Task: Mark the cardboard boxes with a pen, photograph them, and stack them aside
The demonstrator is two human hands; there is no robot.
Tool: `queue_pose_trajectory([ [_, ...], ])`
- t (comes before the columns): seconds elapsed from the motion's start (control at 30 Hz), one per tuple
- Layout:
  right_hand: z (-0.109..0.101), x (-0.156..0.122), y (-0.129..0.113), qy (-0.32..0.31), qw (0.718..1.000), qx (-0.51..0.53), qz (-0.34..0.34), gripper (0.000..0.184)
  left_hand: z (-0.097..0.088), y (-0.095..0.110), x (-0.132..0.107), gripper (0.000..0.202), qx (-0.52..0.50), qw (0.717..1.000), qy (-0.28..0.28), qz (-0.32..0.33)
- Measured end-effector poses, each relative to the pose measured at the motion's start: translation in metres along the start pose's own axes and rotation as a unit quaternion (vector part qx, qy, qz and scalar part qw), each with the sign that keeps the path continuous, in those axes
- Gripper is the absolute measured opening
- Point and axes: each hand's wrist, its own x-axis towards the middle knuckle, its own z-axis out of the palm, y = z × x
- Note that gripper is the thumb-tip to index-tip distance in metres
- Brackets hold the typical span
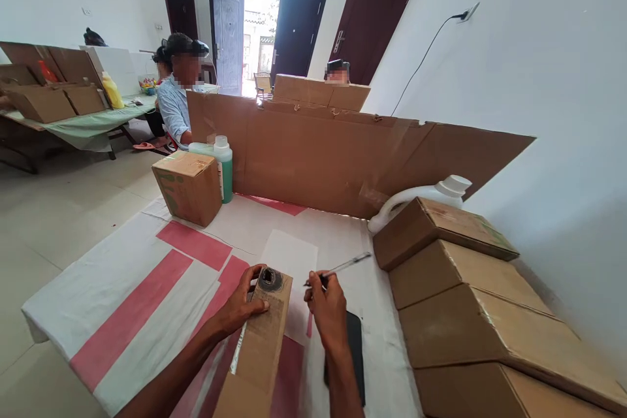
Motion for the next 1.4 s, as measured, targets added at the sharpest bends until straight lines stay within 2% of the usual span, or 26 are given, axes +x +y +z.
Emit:
queue_pose_trajectory([
  [0.1, 0.000, 0.005, 0.026, -0.077, 0.990, -0.112, 0.035, 0.023, 0.001, -0.001, -0.001, 0.088, 0.005, 1.000, 0.009, 0.003],
  [0.2, 0.008, -0.006, 0.044, -0.109, 0.974, -0.191, 0.060, 0.027, 0.000, -0.003, -0.001, 0.089, 0.004, 1.000, 0.000, 0.000],
  [0.3, 0.013, -0.020, 0.044, -0.104, 0.963, -0.241, 0.064, 0.017, -0.001, -0.003, -0.001, 0.086, 0.002, 1.000, -0.007, -0.003],
  [0.37, 0.010, -0.031, 0.039, -0.100, 0.958, -0.260, 0.063, 0.019, -0.001, -0.002, 0.000, 0.084, 0.000, 1.000, -0.005, -0.002],
  [0.43, -0.001, -0.043, 0.038, -0.085, 0.955, -0.276, 0.063, 0.032, -0.001, 0.000, -0.001, 0.082, -0.004, 1.000, -0.004, -0.001],
  [0.5, -0.017, -0.057, 0.044, -0.035, 0.947, -0.311, 0.073, 0.042, 0.001, 0.001, -0.002, 0.080, -0.014, 1.000, -0.005, 0.002],
  [0.57, -0.032, -0.069, 0.056, 0.030, 0.925, -0.361, 0.116, 0.051, 0.004, 0.002, -0.003, 0.081, -0.029, 0.999, -0.011, 0.008],
  [0.63, -0.042, -0.077, 0.068, 0.056, 0.905, -0.385, 0.174, 0.062, 0.005, 0.001, -0.004, 0.082, -0.048, 0.999, -0.018, 0.012],
  [0.73, -0.044, -0.080, 0.077, 0.048, 0.909, -0.355, 0.212, 0.070, 0.005, -0.001, -0.004, 0.079, -0.062, 0.998, -0.026, 0.012],
  [0.93, -0.041, -0.074, 0.073, 0.033, 0.920, -0.306, 0.245, 0.089, 0.001, 0.000, -0.003, 0.082, -0.048, 0.999, -0.018, 0.004],
  [1.03, -0.043, -0.072, 0.075, 0.029, 0.923, -0.294, 0.247, 0.090, -0.001, 0.000, -0.003, 0.080, -0.040, 0.999, -0.011, 0.002],
  [1.1, -0.045, -0.070, 0.079, 0.031, 0.936, -0.259, 0.238, 0.083, -0.001, 0.001, -0.003, 0.078, -0.035, 0.999, -0.010, 0.004],
  [1.23, -0.047, -0.067, 0.087, 0.044, 0.963, -0.148, 0.221, 0.056, 0.001, -0.001, -0.001, 0.076, -0.029, 1.000, -0.012, 0.006],
  [1.3, -0.048, -0.070, 0.088, 0.042, 0.971, -0.109, 0.210, 0.050, 0.002, -0.003, 0.000, 0.076, -0.025, 1.000, -0.011, 0.011],
  [1.33, -0.048, -0.073, 0.086, 0.040, 0.976, -0.059, 0.206, 0.050, 0.002, -0.003, -0.001, 0.077, -0.023, 1.000, -0.011, 0.014],
  [1.4, -0.050, -0.082, 0.079, 0.032, 0.972, 0.123, 0.200, 0.056, 0.003, -0.004, -0.002, 0.077, -0.020, 1.000, -0.014, 0.019],
])
